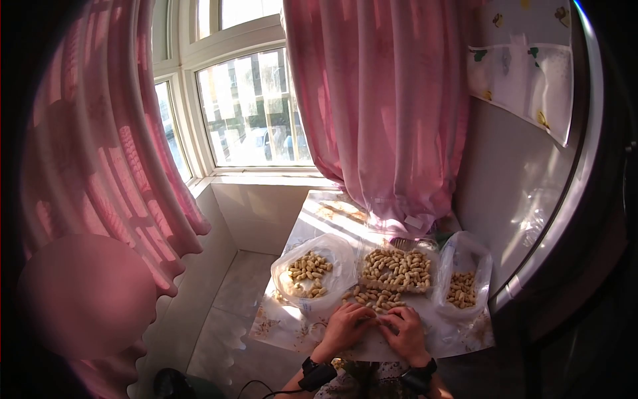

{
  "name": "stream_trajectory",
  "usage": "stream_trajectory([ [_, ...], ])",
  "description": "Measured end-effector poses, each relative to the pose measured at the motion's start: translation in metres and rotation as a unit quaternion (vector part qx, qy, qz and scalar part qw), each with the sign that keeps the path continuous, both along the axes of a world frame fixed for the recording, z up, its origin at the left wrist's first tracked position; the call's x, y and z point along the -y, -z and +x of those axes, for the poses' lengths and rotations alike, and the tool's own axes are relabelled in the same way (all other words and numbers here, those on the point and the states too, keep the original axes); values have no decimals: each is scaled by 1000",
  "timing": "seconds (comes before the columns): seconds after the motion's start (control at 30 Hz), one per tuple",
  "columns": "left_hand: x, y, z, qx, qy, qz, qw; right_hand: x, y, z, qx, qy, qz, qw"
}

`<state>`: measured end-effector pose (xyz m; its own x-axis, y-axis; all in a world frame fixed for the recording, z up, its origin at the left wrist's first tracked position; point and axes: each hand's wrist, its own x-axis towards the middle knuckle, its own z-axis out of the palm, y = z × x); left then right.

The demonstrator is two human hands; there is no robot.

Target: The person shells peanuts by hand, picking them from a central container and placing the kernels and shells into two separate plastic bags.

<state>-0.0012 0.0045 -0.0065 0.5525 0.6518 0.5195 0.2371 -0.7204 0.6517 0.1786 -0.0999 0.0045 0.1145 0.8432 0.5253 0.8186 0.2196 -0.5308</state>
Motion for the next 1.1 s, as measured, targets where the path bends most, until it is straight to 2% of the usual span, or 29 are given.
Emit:
stream_trajectory([
  [0.27, 0, -3, 0, 15, 13, -16, 1000, 0, -4, -1, 8, -3, 7, 1000],
  [0.57, 0, -1, -1, 21, -25, -21, 999, -1, 1, -2, -24, 11, 15, 1000],
  [0.97, 2, -2, -1, 19, -2, -18, 1000, -1, 2, -3, -45, 43, 26, 998],
  [1.1, 1, 0, -1, 41, -28, 5, 999, 0, -3, -5, -34, 56, 22, 998],
])
